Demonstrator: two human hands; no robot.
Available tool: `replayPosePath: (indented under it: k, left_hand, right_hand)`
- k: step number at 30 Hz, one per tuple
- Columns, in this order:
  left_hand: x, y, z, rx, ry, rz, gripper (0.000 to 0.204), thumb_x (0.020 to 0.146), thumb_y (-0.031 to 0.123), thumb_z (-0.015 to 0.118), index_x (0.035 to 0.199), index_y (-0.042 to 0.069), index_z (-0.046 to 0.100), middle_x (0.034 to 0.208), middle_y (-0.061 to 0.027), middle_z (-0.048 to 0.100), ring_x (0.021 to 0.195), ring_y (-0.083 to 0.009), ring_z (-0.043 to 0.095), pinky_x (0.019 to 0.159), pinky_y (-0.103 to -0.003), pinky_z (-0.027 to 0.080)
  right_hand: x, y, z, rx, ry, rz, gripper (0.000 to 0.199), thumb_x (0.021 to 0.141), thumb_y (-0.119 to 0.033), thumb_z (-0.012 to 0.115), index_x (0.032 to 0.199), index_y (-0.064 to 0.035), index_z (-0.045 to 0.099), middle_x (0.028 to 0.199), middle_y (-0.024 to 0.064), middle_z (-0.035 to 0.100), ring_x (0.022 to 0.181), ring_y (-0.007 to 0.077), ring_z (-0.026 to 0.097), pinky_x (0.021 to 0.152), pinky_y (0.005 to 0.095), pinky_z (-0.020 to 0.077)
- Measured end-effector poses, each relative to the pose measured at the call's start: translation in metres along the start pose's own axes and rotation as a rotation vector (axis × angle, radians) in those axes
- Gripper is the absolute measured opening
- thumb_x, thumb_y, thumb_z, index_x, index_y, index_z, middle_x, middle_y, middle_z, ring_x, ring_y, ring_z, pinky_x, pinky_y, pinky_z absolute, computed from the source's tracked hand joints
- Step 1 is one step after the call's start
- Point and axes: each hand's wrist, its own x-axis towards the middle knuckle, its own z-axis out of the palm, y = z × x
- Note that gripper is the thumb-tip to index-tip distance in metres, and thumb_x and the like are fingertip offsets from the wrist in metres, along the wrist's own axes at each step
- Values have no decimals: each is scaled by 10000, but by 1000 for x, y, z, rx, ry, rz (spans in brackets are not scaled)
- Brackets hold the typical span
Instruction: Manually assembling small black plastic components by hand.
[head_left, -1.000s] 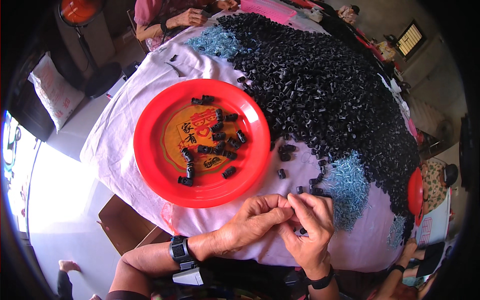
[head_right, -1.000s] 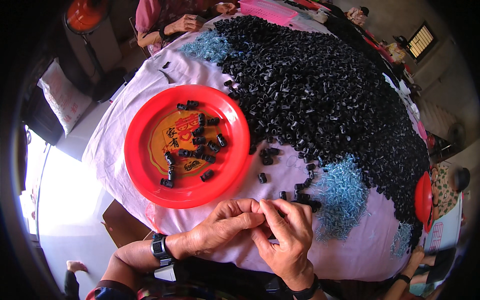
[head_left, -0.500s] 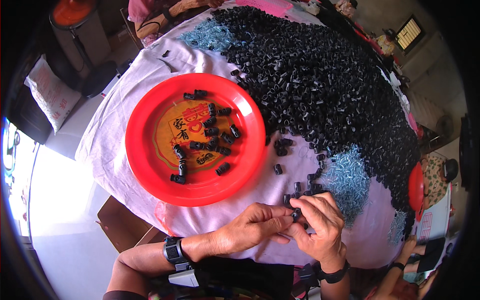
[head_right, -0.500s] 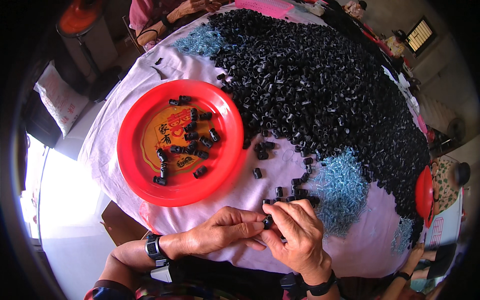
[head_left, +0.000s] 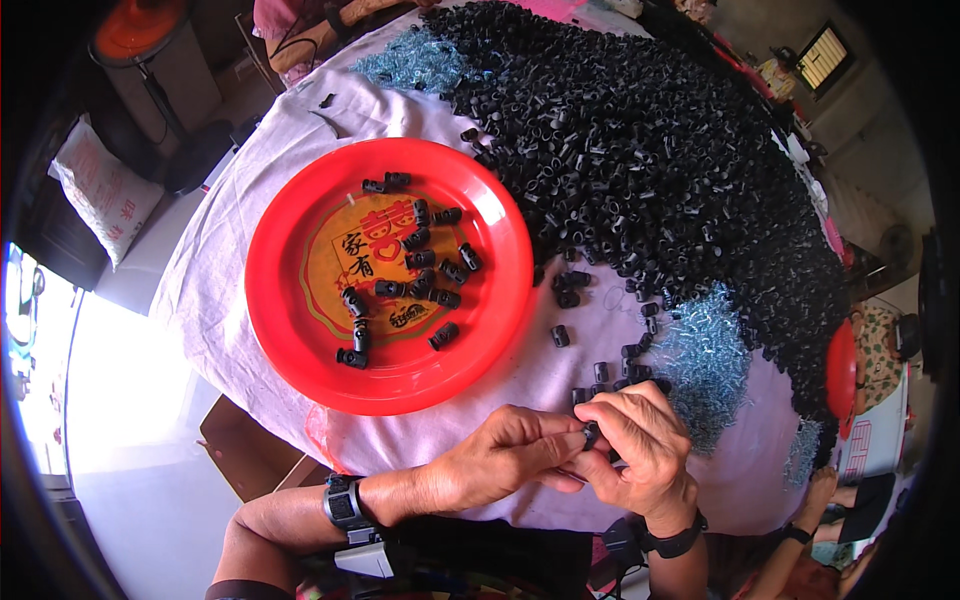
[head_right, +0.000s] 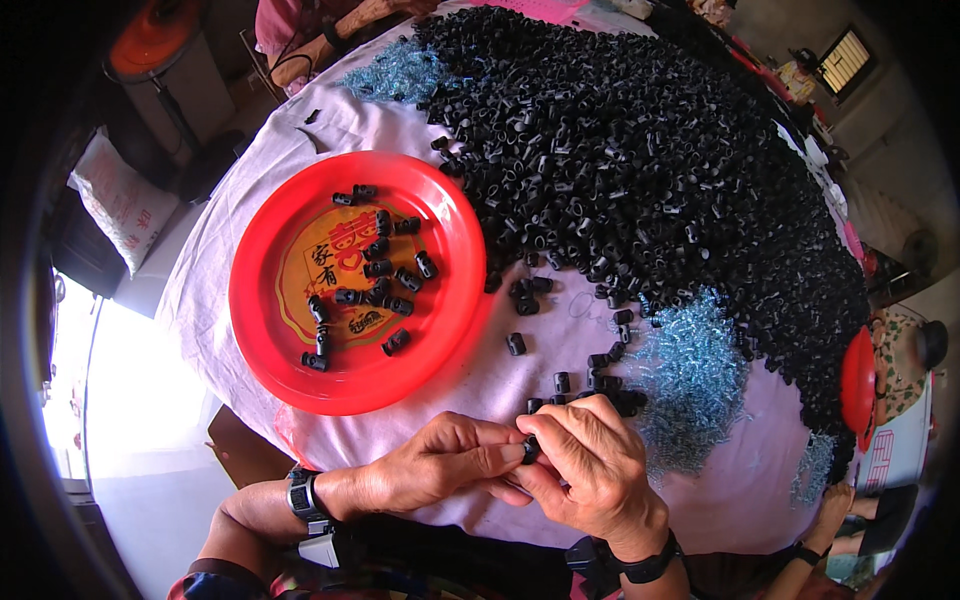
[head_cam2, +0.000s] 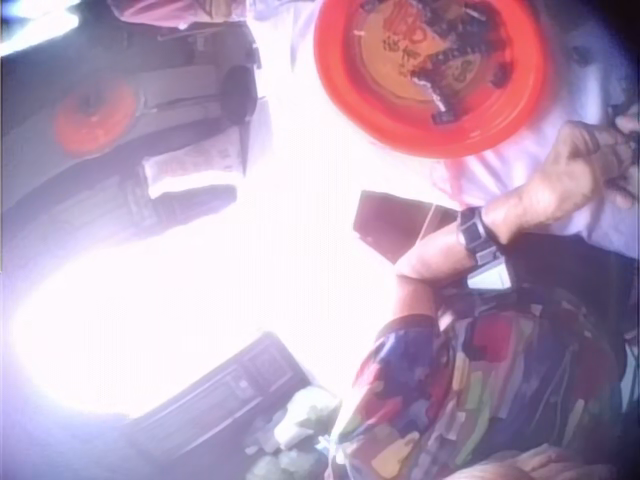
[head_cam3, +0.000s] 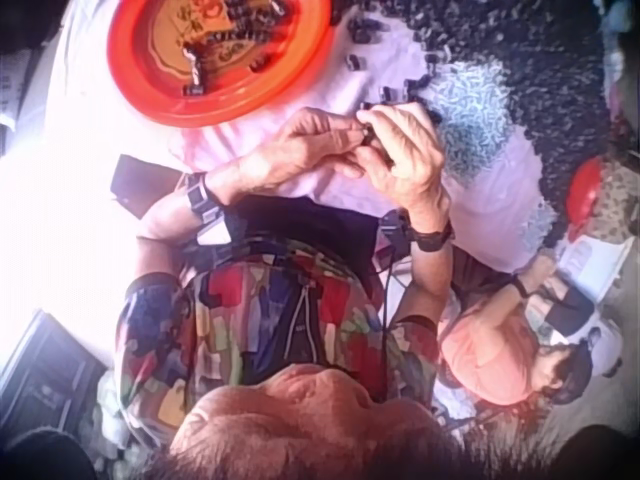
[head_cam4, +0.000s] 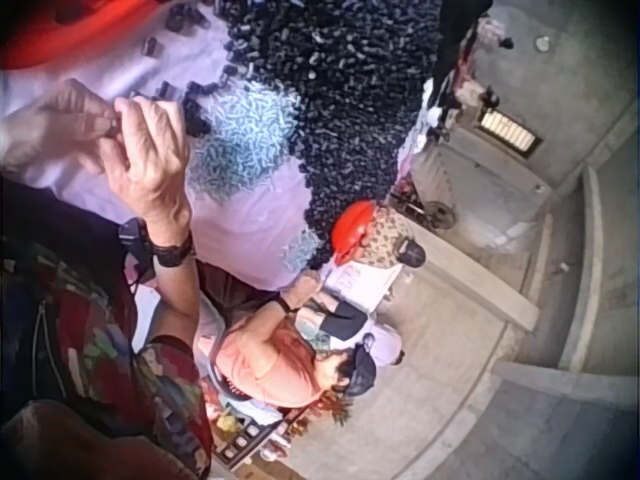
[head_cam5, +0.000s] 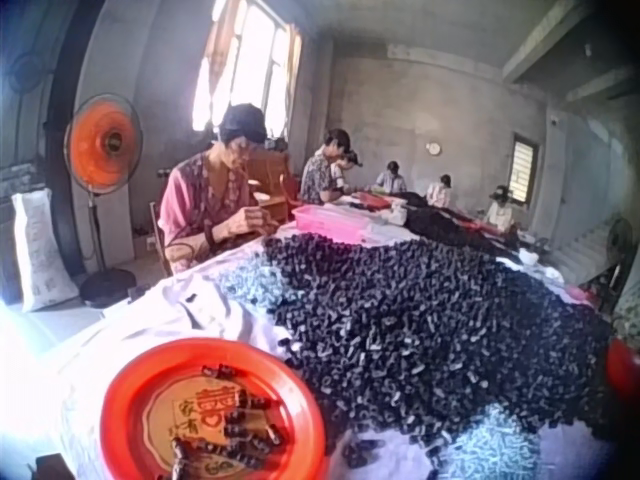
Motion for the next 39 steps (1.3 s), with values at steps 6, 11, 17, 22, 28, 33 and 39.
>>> replayPosePath:
  k: [6,11,17,22,28,33,39]
  left_hand:
    - [-1,2,3,-2,4,-4,373,1116,290,523,1304,-9,644,1139,-65,706,1080,-127,677,932,-312,603]
    - [-2,-1,4,-19,15,-3,377,1118,294,519,1287,-17,650,1122,-70,709,1054,-124,682,927,-306,603]
    - [-2,0,3,-52,60,-16,396,1123,287,505,1258,-56,649,1099,-91,708,1034,-130,684,937,-306,604]
    - [0,-2,3,-55,48,-21,419,1127,298,490,1289,-64,626,1152,-95,691,1086,-127,663,962,-316,598]
    - [3,-1,-2,-291,49,-19,517,1142,367,408,1460,-36,476,1340,-171,653,1203,-241,661,1058,-392,543]
    - [3,-2,-2,-236,46,-30,490,1141,337,418,1431,-47,510,1316,-160,654,1196,-244,663,1042,-395,554]
    - [3,-5,-2,-218,53,-11,451,1134,324,448,1386,-35,553,1276,-137,659,1151,-226,671,1008,-377,571]
  right_hand:
    - [6,0,-3,47,-12,-9,453,670,-19,815,1108,33,711,982,129,703,801,285,657,720,377,569]
    - [3,-1,-1,37,-23,-1,476,671,-28,825,1128,37,708,978,128,702,798,282,656,720,377,570]
    - [3,-1,1,13,-30,-2,457,693,-30,818,1129,41,701,977,135,699,810,290,661,726,380,572]
    - [7,4,0,32,-40,-8,408,755,-50,819,1134,45,702,1007,139,713,832,299,676,730,391,577]
    - [-1,-1,-4,-92,102,31,337,847,-107,816,1136,31,711,957,127,731,823,293,694,731,379,573]
    - [-10,-10,-7,-127,113,24,385,835,-156,858,1143,24,714,945,123,738,807,288,698,753,377,575]
    - [-13,-16,-8,-156,114,11,392,830,-163,864,1143,20,715,972,118,740,836,286,699,749,379,575]
